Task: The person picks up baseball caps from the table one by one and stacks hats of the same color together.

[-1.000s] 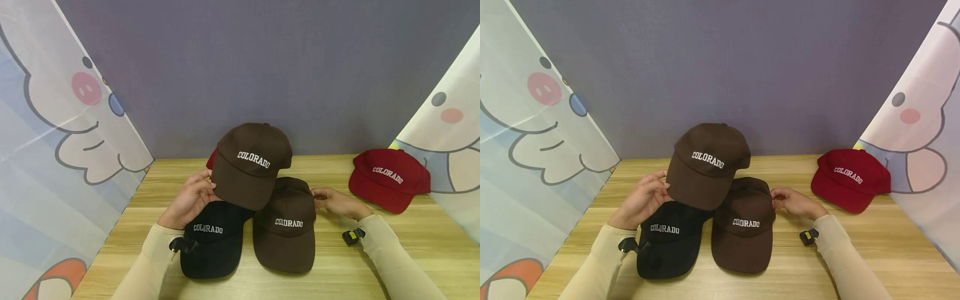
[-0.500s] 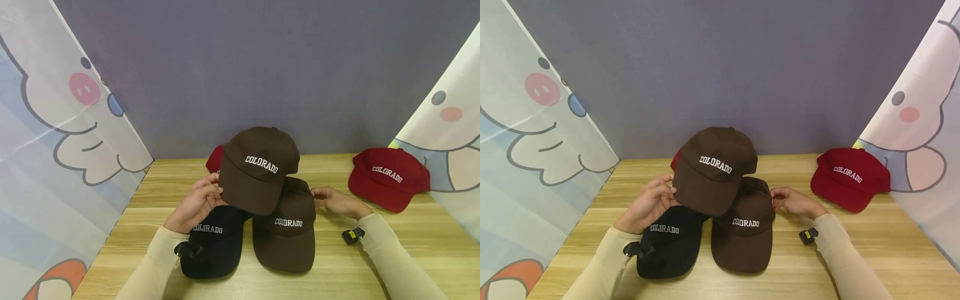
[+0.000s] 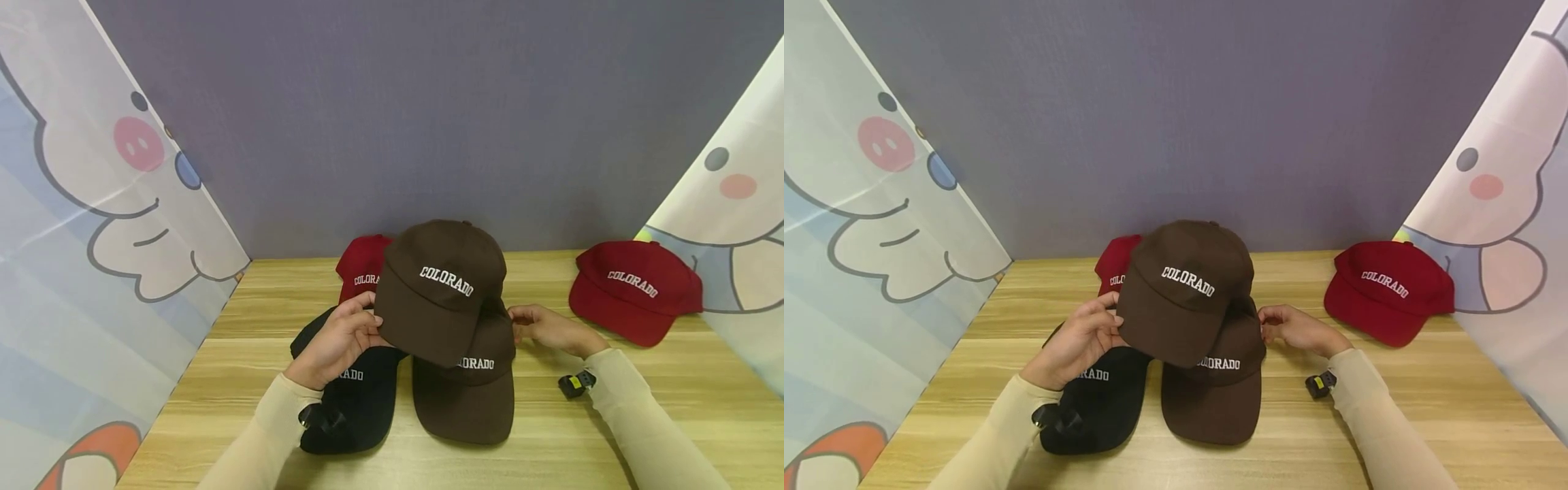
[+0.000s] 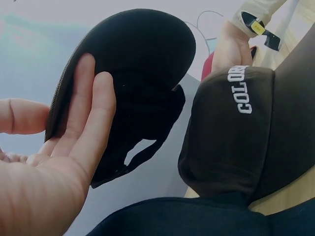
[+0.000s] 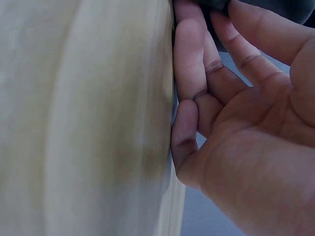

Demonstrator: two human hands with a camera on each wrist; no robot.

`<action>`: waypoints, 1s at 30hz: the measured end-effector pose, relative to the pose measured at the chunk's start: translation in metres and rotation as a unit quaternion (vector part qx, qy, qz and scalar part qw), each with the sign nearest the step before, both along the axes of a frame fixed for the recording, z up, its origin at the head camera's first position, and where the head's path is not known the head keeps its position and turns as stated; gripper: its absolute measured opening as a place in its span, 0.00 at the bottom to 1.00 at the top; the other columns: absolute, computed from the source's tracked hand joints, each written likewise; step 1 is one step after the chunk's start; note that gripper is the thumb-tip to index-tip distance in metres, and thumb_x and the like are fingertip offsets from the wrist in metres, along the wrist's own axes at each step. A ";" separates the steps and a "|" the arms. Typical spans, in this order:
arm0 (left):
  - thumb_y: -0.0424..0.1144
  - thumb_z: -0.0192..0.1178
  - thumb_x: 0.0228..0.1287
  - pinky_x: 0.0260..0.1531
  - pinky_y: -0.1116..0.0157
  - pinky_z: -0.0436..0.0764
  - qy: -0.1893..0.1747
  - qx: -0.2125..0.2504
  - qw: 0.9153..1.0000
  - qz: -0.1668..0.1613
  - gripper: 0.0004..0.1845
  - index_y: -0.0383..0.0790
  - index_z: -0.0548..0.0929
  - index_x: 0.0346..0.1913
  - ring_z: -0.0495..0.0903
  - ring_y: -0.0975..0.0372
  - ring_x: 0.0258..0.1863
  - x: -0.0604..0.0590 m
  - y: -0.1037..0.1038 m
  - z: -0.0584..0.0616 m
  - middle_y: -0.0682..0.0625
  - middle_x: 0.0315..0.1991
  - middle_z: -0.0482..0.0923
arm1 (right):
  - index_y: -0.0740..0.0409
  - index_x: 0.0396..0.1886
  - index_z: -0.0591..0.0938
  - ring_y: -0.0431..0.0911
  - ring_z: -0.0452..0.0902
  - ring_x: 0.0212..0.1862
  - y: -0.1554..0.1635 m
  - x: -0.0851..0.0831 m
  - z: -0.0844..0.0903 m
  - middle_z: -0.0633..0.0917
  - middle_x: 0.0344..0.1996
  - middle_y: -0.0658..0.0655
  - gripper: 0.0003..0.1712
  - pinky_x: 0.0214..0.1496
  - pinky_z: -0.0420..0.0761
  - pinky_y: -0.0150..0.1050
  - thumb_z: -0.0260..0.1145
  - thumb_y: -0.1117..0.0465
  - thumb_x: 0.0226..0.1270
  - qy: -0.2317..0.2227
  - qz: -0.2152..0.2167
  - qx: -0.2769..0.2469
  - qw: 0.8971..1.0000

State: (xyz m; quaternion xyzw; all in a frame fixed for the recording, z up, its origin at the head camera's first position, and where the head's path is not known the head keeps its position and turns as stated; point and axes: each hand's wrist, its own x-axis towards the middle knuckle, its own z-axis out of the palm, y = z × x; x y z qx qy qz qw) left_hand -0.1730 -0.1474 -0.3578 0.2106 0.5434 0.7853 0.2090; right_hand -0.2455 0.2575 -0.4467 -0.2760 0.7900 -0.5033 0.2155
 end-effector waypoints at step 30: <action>0.23 0.41 0.72 0.50 0.60 0.86 -0.022 0.023 0.999 -0.022 0.13 0.41 0.72 0.48 0.89 0.64 0.40 0.008 0.016 -0.008 0.54 0.38 0.86 | 0.70 0.43 0.78 0.40 0.77 0.39 -0.001 0.004 0.005 0.80 0.33 0.47 0.06 0.43 0.77 0.34 0.61 0.71 0.70 -0.002 -0.010 0.011 1.000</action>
